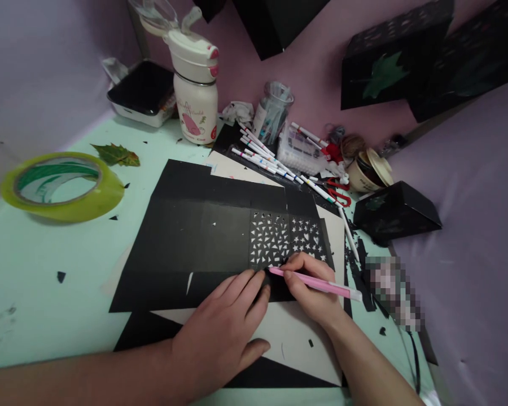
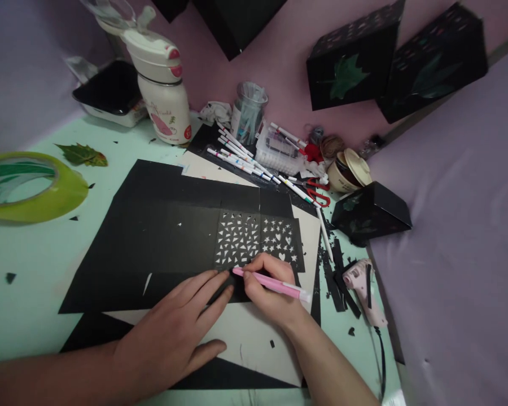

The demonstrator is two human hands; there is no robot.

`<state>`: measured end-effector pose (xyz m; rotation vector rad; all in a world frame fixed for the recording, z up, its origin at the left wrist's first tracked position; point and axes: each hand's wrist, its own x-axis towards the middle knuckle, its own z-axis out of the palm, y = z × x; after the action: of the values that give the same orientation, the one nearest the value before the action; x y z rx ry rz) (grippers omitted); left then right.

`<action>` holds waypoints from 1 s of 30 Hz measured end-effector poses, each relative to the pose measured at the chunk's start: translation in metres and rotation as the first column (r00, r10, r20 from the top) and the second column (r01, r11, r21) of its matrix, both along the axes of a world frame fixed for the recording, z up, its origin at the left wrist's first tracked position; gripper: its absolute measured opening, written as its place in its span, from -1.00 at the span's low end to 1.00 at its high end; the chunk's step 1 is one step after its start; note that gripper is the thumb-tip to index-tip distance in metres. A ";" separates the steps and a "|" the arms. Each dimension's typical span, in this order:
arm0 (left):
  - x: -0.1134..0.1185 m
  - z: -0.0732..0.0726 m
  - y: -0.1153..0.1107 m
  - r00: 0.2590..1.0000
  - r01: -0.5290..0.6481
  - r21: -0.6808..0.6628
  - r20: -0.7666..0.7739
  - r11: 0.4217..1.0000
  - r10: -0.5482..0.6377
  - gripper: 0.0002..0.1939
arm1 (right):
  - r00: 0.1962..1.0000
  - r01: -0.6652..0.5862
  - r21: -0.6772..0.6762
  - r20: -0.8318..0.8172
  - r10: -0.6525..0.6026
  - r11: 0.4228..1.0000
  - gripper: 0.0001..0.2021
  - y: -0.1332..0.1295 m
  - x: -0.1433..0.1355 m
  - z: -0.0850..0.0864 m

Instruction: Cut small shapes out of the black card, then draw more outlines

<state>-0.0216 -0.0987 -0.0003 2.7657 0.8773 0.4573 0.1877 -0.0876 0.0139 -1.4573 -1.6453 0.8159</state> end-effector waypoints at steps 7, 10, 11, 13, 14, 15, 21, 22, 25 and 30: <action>0.000 -0.001 0.000 1.000 -0.011 0.011 0.030 1.000 0.010 -0.36 | 0.999 -0.039 0.018 -0.002 0.039 0.999 -0.92 -0.001 -0.003 0.002; 0.000 -0.001 -0.001 1.000 -0.006 0.012 0.028 1.000 0.006 -0.36 | 0.999 -0.039 0.012 -0.003 0.039 0.999 -0.92 -0.001 -0.004 0.002; 0.000 -0.001 -0.001 1.000 -0.005 0.010 0.027 1.000 0.005 -0.36 | 0.999 -0.038 0.009 -0.006 0.038 0.999 -0.93 -0.001 -0.004 0.002; 0.000 -0.001 -0.001 1.000 -0.004 0.008 0.024 1.000 0.004 -0.35 | 0.999 -0.033 0.001 -0.009 0.033 0.999 -0.93 -0.001 -0.005 0.002; 0.000 -0.001 -0.001 1.000 -0.004 0.009 0.022 1.000 0.004 -0.35 | 1.000 -0.030 -0.002 -0.008 0.030 1.000 -0.93 -0.001 -0.005 0.002; 0.000 -0.001 -0.001 1.000 -0.005 0.012 0.021 1.000 0.004 -0.35 | 1.000 -0.028 -0.005 -0.005 0.028 1.000 -0.93 -0.001 -0.005 0.002; 0.001 0.000 0.001 1.000 -0.009 0.024 0.024 1.000 0.008 -0.34 | 1.000 -0.023 -0.017 0.006 0.023 1.000 -0.93 -0.001 -0.005 0.003; 0.001 0.000 0.001 1.000 -0.007 0.025 0.025 1.000 0.007 -0.35 | 1.000 -0.023 -0.021 0.006 0.023 1.000 -0.93 -0.001 -0.005 0.003; 0.000 0.001 0.001 1.000 -0.004 0.028 0.022 1.000 0.003 -0.35 | 1.000 -0.021 -0.034 0.009 0.021 0.999 -0.93 0.000 -0.006 0.003; 0.000 0.000 0.000 1.000 -0.010 0.033 0.012 0.999 0.010 -0.36 | 1.000 -0.011 -0.068 0.013 0.012 0.998 -0.90 -0.001 -0.004 0.003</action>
<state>-0.0215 -0.0986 -0.0004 2.7869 0.8892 0.4935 0.1834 -0.0881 0.0168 -1.5048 -1.6514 0.8780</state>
